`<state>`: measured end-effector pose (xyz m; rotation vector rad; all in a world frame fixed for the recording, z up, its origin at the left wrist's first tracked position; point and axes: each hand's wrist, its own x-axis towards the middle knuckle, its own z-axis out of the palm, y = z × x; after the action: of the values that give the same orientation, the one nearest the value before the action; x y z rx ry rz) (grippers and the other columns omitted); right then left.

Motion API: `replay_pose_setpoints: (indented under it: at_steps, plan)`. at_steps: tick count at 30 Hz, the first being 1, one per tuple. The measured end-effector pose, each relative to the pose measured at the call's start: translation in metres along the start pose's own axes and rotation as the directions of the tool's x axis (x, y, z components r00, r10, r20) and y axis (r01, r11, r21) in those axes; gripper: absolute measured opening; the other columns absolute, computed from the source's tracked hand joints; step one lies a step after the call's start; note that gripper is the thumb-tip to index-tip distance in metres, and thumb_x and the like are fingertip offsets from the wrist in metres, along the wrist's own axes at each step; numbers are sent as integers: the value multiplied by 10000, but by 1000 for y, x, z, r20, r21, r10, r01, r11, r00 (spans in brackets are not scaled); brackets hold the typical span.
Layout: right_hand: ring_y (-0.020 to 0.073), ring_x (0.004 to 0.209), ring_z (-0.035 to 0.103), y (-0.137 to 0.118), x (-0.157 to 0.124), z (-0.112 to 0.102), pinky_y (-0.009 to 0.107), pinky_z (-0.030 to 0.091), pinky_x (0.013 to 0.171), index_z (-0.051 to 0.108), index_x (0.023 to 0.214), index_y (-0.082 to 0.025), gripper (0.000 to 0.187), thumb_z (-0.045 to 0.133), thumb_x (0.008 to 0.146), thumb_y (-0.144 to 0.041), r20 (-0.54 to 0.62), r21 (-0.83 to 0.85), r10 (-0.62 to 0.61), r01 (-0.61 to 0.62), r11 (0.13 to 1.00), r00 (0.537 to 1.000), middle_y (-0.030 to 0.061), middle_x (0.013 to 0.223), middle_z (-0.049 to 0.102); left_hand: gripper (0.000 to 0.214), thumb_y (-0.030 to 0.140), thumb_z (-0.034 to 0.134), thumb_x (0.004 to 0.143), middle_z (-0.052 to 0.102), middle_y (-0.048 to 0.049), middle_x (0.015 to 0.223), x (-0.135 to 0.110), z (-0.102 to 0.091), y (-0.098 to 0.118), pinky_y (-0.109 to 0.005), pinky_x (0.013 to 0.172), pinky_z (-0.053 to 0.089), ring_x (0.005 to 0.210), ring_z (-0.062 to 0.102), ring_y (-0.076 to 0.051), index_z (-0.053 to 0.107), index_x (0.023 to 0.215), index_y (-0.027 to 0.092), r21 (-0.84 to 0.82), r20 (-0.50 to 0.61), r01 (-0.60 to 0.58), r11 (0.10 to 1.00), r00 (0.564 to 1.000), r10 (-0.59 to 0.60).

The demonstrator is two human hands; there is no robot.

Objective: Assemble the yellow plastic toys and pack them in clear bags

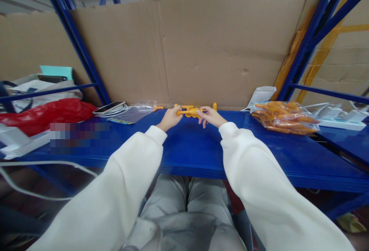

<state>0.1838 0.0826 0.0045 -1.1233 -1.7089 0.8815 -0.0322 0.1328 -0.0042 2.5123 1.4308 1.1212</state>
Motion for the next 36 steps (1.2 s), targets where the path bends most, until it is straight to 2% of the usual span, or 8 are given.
replay_pose_setpoints:
  at_steps: [4, 13, 17, 20, 24, 27, 32, 36]
  plan:
    - [124, 367, 572, 3, 0, -1, 225, 417, 406, 446, 922, -235, 602, 811, 722, -670, 18, 64, -31, 30, 997, 999, -47, 574, 690, 166, 99, 587, 856, 752, -77, 863, -1, -1, 1, -264, 755, 487, 863, 728, -230, 682, 959, 190, 32, -1, -5, 999, 1000, 5]
    - [101, 265, 437, -3, -4, 3, 222, 305, 294, 530, 654, -199, 665, 469, 887, -820, -107, -4, 135, -136, 991, 985, 30, 390, 540, 177, 106, 590, 854, 754, -72, 904, -1, 0, 4, -275, 788, 495, 900, 733, -238, 670, 983, 197, 62, 0, -49, 997, 999, 49]
    - [106, 277, 458, -8, -3, 6, 218, 298, 294, 563, 682, -184, 672, 416, 924, -794, -149, -17, 179, -184, 983, 972, 50, 412, 565, 162, 100, 586, 862, 753, -89, 904, -1, 1, 5, -275, 768, 487, 903, 733, -248, 665, 972, 189, 66, -1, -28, 997, 1000, 28]
    - [107, 303, 498, -13, -4, 7, 206, 317, 315, 578, 825, -177, 569, 448, 971, -711, -145, 13, 160, -160, 987, 976, 45, 483, 629, 162, 97, 589, 863, 747, -71, 873, -1, 1, 4, -267, 763, 484, 888, 733, -238, 663, 967, 197, 46, -10, -15, 999, 1000, 16]
    - [108, 331, 534, -16, -7, 5, 187, 348, 342, 514, 977, -213, 382, 641, 948, -572, -46, 70, 130, -127, 989, 990, -16, 554, 674, 156, 87, 590, 864, 746, -88, 879, -1, -1, 5, -278, 767, 482, 900, 733, -252, 660, 957, 191, 33, -7, 7, 999, 1000, -6]
    - [103, 308, 499, -15, -8, 4, 185, 335, 329, 503, 905, -216, 393, 665, 930, -573, -38, 46, 137, -135, 990, 990, -36, 492, 625, 164, 90, 588, 867, 750, -88, 901, -2, -2, 7, -280, 783, 484, 916, 734, -254, 659, 968, 197, 55, -12, -5, 998, 1000, 6]
    - [74, 264, 362, -11, -7, 3, 202, 254, 287, 542, 691, -189, 557, 494, 981, -663, -155, -23, 145, -151, 988, 977, -21, 366, 473, 172, 118, 588, 881, 758, -103, 945, -3, -2, 13, -288, 795, 485, 949, 732, -266, 666, 1020, 183, 84, -5, -14, 996, 1000, 14]
    - [88, 362, 516, -10, -5, 1, 200, 353, 353, 621, 845, -172, 466, 646, 910, -633, -150, 9, 85, -84, 996, 985, 19, 578, 661, 174, 131, 579, 892, 759, -98, 944, -3, -3, 14, -284, 792, 483, 947, 727, -259, 670, 1033, 177, 90, 14, 11, 996, 1000, -12]
